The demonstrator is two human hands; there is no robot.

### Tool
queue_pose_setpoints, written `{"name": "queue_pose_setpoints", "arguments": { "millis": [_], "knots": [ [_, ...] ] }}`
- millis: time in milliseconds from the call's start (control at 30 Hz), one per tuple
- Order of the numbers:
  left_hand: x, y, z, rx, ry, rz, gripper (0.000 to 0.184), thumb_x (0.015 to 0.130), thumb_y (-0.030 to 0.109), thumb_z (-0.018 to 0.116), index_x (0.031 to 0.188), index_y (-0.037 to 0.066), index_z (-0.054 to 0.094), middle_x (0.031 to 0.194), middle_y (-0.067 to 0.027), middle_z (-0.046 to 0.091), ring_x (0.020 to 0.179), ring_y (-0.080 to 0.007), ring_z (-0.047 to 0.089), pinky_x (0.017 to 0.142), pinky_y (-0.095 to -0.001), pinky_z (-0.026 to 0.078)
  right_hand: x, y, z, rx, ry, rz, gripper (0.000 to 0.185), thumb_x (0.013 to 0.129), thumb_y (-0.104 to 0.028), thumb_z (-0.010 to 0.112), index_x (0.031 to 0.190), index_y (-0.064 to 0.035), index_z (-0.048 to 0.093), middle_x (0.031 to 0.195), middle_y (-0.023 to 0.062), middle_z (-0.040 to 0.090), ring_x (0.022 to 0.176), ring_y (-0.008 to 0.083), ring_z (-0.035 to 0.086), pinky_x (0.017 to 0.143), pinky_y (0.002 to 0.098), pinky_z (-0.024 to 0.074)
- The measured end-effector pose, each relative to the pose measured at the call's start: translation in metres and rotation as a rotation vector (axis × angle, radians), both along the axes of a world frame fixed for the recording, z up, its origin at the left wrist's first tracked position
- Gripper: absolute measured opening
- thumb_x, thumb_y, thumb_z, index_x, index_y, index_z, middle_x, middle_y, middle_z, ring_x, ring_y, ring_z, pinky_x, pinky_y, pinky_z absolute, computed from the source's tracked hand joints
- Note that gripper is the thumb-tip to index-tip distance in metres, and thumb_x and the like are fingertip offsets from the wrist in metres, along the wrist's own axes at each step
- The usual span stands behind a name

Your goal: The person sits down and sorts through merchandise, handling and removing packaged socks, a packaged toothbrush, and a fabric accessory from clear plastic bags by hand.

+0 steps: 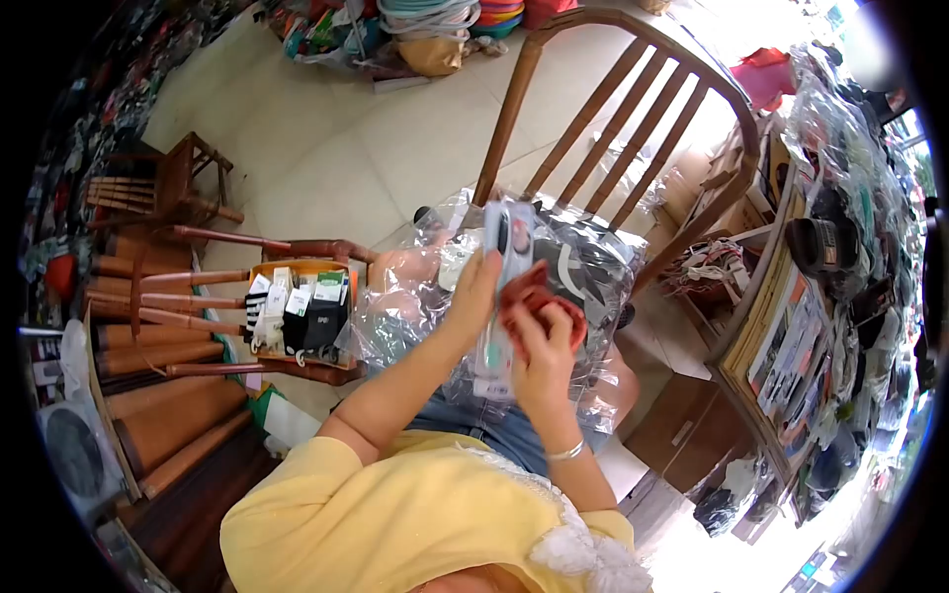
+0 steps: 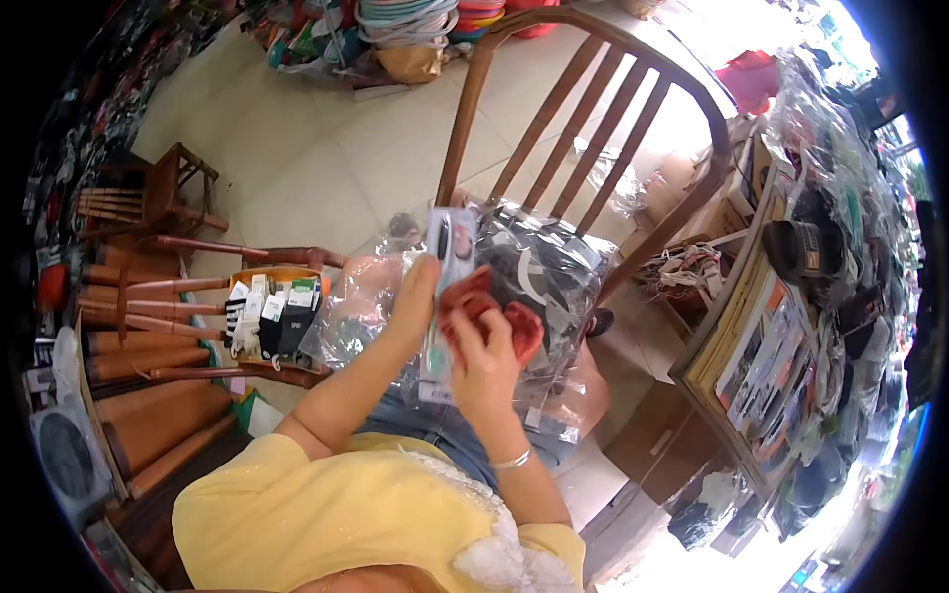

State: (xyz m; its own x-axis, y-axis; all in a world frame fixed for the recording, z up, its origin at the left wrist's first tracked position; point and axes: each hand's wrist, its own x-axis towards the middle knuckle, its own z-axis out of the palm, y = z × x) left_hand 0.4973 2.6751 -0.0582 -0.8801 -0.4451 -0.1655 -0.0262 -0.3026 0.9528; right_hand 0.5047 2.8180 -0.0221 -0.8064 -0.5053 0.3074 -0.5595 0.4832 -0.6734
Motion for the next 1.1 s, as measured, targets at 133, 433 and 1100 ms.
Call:
{"name": "queue_pose_setpoints", "arguments": {
  "millis": [133,433,1100],
  "knots": [
    [-0.002,0.003,0.005,0.274,-0.028,0.004,0.036,0.098,0.036,0.039,0.105,0.002,0.05,0.086,-0.011,0.063,0.07,-0.0162,0.063,0.066,-0.0284,0.053,0.034,0.008,0.0,0.065,-0.062,0.017,0.041,0.073,0.003,0.061,0.112,-0.0085,0.063,0.114,0.0175,0.047,0.1,0.0374,0.054,0.081,0.0402,0.0466],
    [-0.005,0.005,0.0,0.243,0.0,-0.052,0.037,0.098,0.038,0.039,0.11,0.004,0.047,0.086,-0.0111,0.063,0.075,-0.0174,0.064,0.066,-0.0302,0.053,0.025,0.03,0.001,0.05,-0.087,-0.023,0.026,0.076,-0.007,0.067,0.102,-0.0082,0.066,0.105,0.0139,0.055,0.084,0.0303,0.061,0.067,0.0359,0.0498],
    [-0.018,-0.006,-0.011,0.312,0.039,0.161,0.036,0.095,0.034,0.046,0.117,0.006,0.046,0.086,-0.0107,0.062,0.067,-0.0173,0.06,0.058,-0.0283,0.05,0.015,0.036,-0.028,-0.611,-0.742,0.05,0.051,0.078,0.005,0.048,0.127,-0.0045,0.05,0.127,0.0131,0.045,0.123,0.0245,0.042,0.104,0.0291,0.0281]
  ]
}}
